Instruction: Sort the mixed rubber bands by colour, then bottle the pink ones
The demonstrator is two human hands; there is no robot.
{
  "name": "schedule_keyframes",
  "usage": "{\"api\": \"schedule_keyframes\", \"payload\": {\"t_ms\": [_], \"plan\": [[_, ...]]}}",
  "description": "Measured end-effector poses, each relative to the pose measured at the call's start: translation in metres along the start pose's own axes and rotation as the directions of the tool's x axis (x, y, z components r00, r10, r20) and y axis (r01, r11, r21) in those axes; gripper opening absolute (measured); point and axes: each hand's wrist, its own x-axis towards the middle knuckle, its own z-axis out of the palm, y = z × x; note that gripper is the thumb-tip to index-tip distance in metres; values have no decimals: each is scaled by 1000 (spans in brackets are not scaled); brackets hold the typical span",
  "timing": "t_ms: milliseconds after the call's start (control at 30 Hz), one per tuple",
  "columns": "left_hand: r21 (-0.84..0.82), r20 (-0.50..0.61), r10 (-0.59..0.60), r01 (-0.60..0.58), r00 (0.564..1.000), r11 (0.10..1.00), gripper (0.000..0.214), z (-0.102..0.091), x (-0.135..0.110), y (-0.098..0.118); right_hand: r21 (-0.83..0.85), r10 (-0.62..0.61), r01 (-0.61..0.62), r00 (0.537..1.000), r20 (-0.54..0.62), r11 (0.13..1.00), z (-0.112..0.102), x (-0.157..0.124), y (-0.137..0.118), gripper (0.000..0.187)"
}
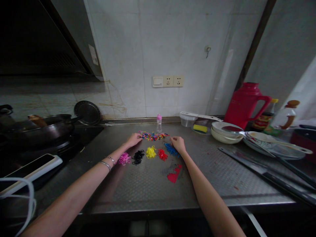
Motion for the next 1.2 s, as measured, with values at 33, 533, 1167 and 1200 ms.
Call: {"api": "schedule_keyframes", "payload": {"t_ms": [33, 533, 1167, 1200], "plan": [[16, -12, -7, 7, 1000, 1000, 25, 1, 0, 0, 0, 1, -1, 1000, 1, 1000, 0, 0, 0, 43], [11, 14, -66, 66, 998, 998, 23, -3, 3, 1, -49, -10, 10, 1000, 8, 999, 2, 2, 2, 41], [-170, -54, -20, 11, 998, 985, 18, -12, 1, -3, -59, -21, 22, 1000, 13, 998, 2, 4, 5, 40], [-179, -64, -7, -4, 998, 984, 18, -12, 2, -3, -61, -25, 26, 1000, 12, 998, 3, 4, 5, 40]]}}
